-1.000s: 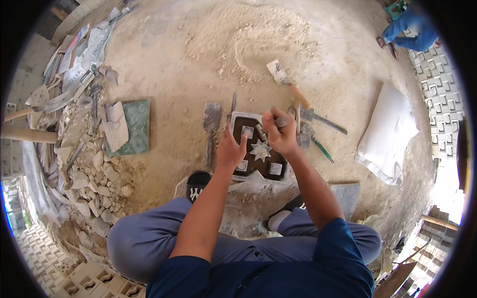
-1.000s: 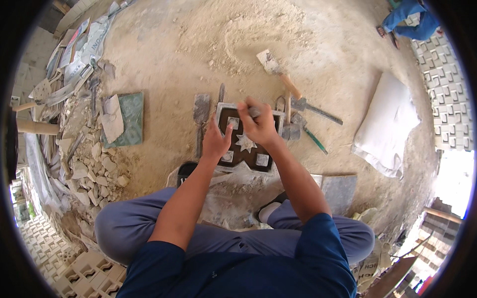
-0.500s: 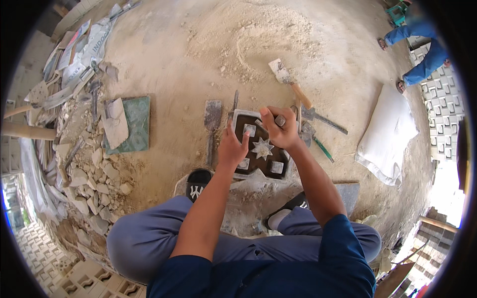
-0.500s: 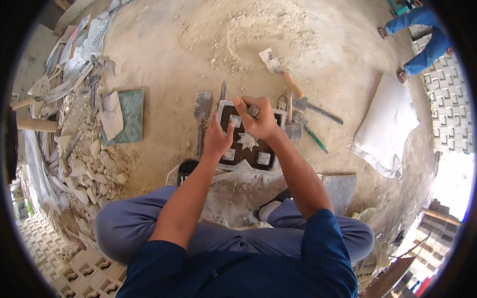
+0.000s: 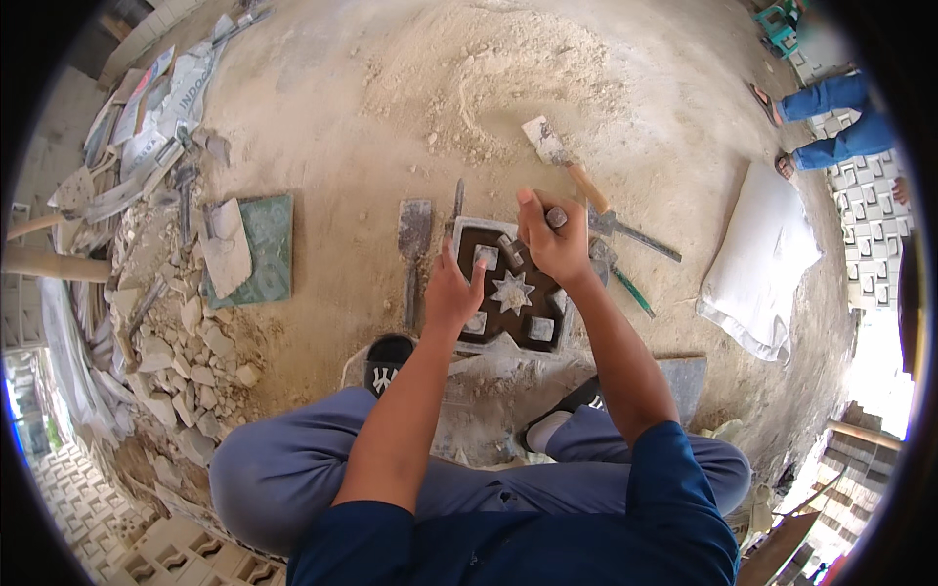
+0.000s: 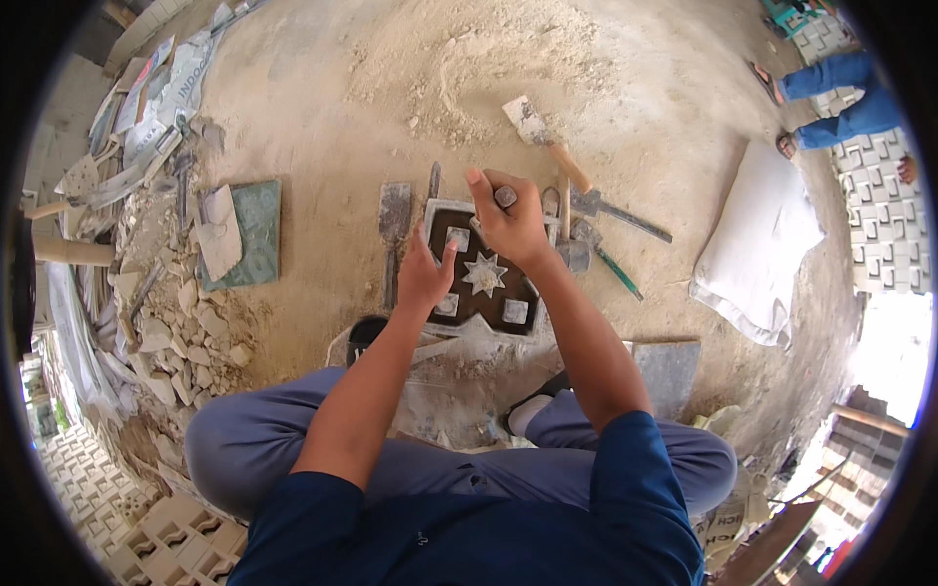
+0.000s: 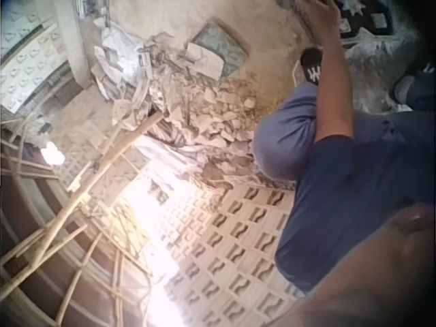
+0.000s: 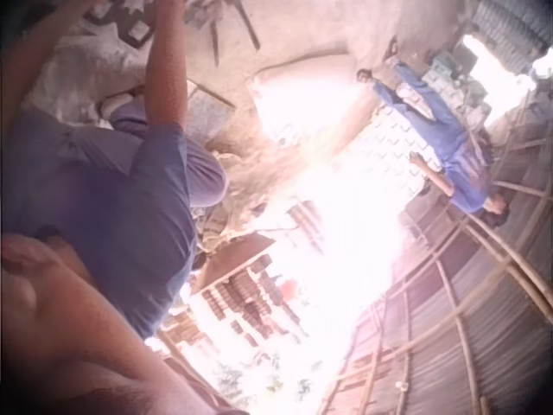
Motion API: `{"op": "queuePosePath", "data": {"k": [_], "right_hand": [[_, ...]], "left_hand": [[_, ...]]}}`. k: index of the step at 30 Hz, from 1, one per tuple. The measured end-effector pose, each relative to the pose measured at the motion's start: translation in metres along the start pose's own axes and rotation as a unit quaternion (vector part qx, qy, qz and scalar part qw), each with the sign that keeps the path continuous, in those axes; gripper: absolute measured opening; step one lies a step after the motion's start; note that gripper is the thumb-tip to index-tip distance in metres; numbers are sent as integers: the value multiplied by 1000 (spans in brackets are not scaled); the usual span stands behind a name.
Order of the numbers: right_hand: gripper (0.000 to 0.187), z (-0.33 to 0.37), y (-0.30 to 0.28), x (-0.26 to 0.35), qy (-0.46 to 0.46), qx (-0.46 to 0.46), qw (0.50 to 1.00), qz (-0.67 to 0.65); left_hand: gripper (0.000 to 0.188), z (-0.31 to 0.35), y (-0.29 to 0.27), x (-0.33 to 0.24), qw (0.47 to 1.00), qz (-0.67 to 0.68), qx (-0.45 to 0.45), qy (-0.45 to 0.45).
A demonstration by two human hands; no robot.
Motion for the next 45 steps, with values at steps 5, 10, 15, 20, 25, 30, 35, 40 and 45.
{"op": "queuePosePath", "data": {"k": [5,10,15,20,25,30,35,40,45], "right_hand": [[43,18,-3,13,-14,-141,985,-102],[40,26,5,29,-111,-36,993,25],[40,23,2,21,-57,2,996,73],[42,32,-16,-1,-45,-38,995,-86],[41,42,-19,-6,-39,-85,995,-47],[45,66,-26,12,-29,-92,995,-18],[43,64,-31,-2,-12,-64,997,37],[47,93,-38,-1,7,-189,981,-50],[47,99,-35,-13,-38,-312,946,-78]], "left_hand": [[79,1,-6,-5,1000,-3,11,-12],[82,1,-11,-6,998,34,24,-35],[81,-4,-10,-5,998,52,28,-35],[79,-1,-2,-2,1000,-3,-1,12],[81,-1,0,1,1000,1,8,-3],[81,5,-3,9,999,-20,27,-21],[84,3,3,8,999,-29,24,-16],[85,5,1,8,999,-25,35,-23],[89,-1,-1,3,996,-13,65,-51]]}}
Point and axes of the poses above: each hand's wrist, its own z-axis away from the middle knuckle, its own y-axis out of the palm, x = y × z, the point moved 3 cm from there along -z, towards the middle knuckle, and after that the axes turned 12 degrees about y, right-handed, at the moved point
